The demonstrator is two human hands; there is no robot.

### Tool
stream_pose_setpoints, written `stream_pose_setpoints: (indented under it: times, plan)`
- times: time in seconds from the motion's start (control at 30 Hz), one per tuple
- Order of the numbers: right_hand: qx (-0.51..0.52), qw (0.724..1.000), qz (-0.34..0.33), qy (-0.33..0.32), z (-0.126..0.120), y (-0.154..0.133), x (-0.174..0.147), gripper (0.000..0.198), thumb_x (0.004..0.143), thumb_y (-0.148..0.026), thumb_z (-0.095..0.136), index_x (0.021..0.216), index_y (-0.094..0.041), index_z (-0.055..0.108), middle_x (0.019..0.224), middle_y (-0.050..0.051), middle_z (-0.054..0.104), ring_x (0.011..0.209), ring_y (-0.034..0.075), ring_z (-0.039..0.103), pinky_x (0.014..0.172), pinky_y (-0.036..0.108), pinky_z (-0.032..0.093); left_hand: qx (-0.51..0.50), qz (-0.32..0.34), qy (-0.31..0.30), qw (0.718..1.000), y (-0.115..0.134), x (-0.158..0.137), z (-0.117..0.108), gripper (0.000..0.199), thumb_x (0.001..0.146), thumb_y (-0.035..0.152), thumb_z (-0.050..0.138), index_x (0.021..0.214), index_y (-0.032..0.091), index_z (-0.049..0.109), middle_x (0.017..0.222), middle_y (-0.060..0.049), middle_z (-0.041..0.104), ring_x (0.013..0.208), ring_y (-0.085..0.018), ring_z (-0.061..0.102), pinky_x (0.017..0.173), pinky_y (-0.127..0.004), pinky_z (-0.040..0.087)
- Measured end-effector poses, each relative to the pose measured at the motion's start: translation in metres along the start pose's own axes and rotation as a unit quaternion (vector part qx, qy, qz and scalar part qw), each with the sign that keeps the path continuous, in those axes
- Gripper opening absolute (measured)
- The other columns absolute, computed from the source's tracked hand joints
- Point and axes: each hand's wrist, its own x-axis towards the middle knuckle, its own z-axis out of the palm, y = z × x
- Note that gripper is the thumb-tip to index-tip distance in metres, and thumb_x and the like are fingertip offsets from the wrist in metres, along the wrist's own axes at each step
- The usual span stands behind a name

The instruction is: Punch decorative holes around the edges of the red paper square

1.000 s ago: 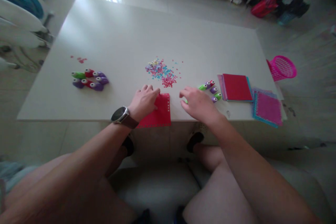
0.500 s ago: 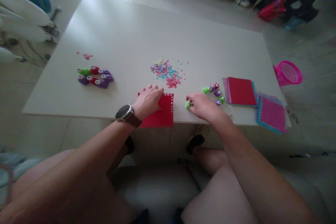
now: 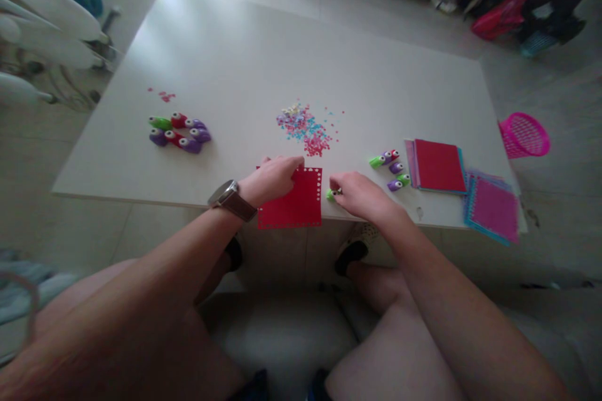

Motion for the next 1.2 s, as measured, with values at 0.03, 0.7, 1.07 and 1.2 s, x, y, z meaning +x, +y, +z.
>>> stream_pose_setpoints:
  times: [0.03, 0.7, 1.07, 1.2]
  plan:
    - [-0.001, 1.000, -0.003, 0.000, 0.000, -0.001, 0.000, 0.017, 0.095, -0.009, 0.063, 0.105, -0.018, 0.074, 0.108, 0.011, 0.078, 0.099, 0.022, 0.070, 0.077, 0.028, 0.041, -0.003, -0.001, 0.001, 1.000, 0.000, 0.000, 0.001, 0.044, 0.084, 0.008, 0.049, 0.121, 0.024, 0.065, 0.116, -0.009, 0.079, 0.117, -0.029, 0.069, 0.098, -0.042, 0.044]
    - [0.030, 0.999, -0.038, -0.013, -0.004, -0.013, -0.006, 0.024, 0.093, -0.001, 0.061, 0.104, -0.018, 0.074, 0.102, 0.007, 0.077, 0.091, 0.019, 0.067, 0.074, 0.026, 0.038, -0.008, -0.008, -0.010, 1.000, 0.005, -0.001, -0.002, 0.048, 0.088, 0.006, 0.050, 0.131, 0.024, 0.062, 0.114, -0.009, 0.079, 0.110, -0.026, 0.071, 0.084, -0.036, 0.043]
    - [0.028, 0.998, -0.045, -0.015, -0.002, -0.013, -0.006, 0.023, 0.092, -0.001, 0.061, 0.103, -0.019, 0.072, 0.102, 0.007, 0.076, 0.092, 0.020, 0.067, 0.075, 0.026, 0.039, -0.001, -0.016, -0.006, 1.000, 0.001, 0.002, 0.002, 0.053, 0.086, 0.007, 0.052, 0.135, 0.026, 0.059, 0.111, -0.008, 0.079, 0.104, -0.026, 0.071, 0.080, -0.034, 0.044]
    - [0.030, 0.998, -0.049, -0.018, -0.003, -0.013, -0.006, 0.025, 0.092, -0.001, 0.061, 0.103, -0.019, 0.072, 0.103, 0.006, 0.076, 0.092, 0.019, 0.067, 0.076, 0.026, 0.039, -0.004, -0.015, -0.004, 1.000, 0.001, 0.002, 0.002, 0.055, 0.087, 0.007, 0.051, 0.138, 0.026, 0.058, 0.112, -0.009, 0.078, 0.105, -0.026, 0.071, 0.082, -0.035, 0.045]
